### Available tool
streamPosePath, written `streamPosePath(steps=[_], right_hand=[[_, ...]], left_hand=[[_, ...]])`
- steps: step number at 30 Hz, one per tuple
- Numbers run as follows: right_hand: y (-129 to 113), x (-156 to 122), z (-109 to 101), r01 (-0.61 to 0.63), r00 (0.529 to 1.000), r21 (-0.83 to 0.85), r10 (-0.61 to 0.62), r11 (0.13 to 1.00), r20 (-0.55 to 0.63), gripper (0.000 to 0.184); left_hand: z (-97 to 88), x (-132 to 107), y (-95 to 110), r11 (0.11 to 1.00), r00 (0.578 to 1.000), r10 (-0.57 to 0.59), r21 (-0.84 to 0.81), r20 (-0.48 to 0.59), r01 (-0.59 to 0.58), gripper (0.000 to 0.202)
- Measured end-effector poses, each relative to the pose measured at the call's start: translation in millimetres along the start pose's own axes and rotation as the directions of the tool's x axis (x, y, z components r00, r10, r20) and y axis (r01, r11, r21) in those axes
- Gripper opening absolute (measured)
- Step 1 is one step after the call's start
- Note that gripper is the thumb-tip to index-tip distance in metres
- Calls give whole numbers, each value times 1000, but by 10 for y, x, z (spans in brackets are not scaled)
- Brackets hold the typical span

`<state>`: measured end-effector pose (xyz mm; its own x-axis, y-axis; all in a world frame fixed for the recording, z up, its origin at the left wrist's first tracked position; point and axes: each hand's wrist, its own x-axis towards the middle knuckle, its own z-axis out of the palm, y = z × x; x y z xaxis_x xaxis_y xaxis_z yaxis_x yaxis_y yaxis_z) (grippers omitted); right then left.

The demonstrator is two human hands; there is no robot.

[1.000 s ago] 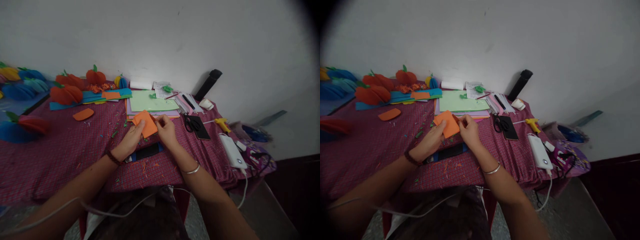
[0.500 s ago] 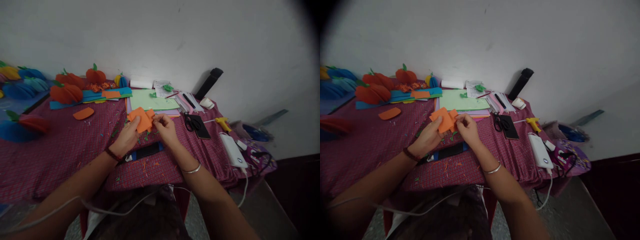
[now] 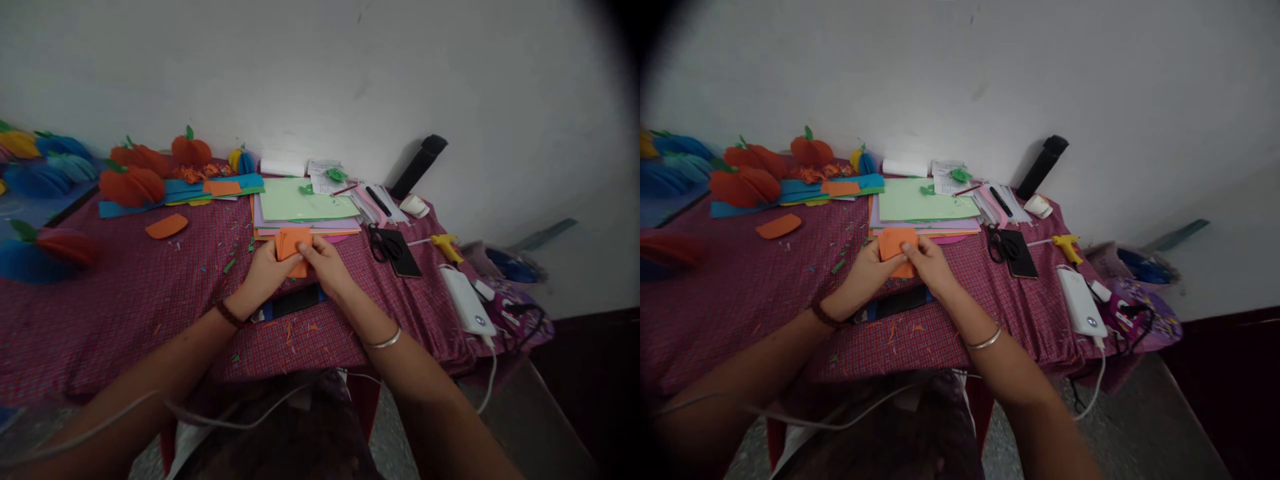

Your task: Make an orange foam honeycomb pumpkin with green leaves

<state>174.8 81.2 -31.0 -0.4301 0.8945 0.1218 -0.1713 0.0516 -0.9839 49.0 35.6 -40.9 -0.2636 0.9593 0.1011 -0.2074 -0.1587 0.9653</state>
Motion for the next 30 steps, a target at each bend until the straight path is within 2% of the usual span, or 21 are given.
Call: streamPosePath(steps=[2, 4, 8, 12, 17, 22, 25, 28, 30], right_hand=[[16, 9, 11, -31, 999, 50, 30, 998, 11, 32], [19, 18, 2, -58, 998, 93, 56, 994, 20, 35], [-20, 9, -24, -152, 986, 202, 133, 967, 104, 37], [-62, -13, -27, -243, 962, 330, 184, 912, 201, 35], [-62, -17, -45, -284, 949, 432, 189, 856, 251, 31], [-26, 2, -63, -285, 952, 458, 192, 842, 239, 33], [23, 11, -48, -295, 951, 474, 207, 830, 230, 32], [76, 9, -25, -339, 938, 477, 250, 811, 241, 25], [94, 5, -14, -382, 921, 470, 286, 795, 264, 22]], left_hand=[[-2, 0, 9, 999, 999, 27, -31, -22, -27, 47], [-3, -4, 23, 995, 1000, 27, -92, 5, -26, 47], [-7, -11, 65, 977, 994, -23, -211, 105, 45, 39], [-9, -15, 97, 958, 986, -58, -269, 159, 100, 43], [-34, -40, 122, 962, 977, -60, -251, 205, 112, 39], [-18, -67, 181, 988, 978, -38, -138, 205, 67, 30], [16, -67, 187, 999, 988, 19, -32, 153, -15, 28], [11, -56, 163, 989, 994, 111, 100, 16, -112, 26], [-23, -47, 163, 972, 983, 167, 178, -78, -151, 24]])
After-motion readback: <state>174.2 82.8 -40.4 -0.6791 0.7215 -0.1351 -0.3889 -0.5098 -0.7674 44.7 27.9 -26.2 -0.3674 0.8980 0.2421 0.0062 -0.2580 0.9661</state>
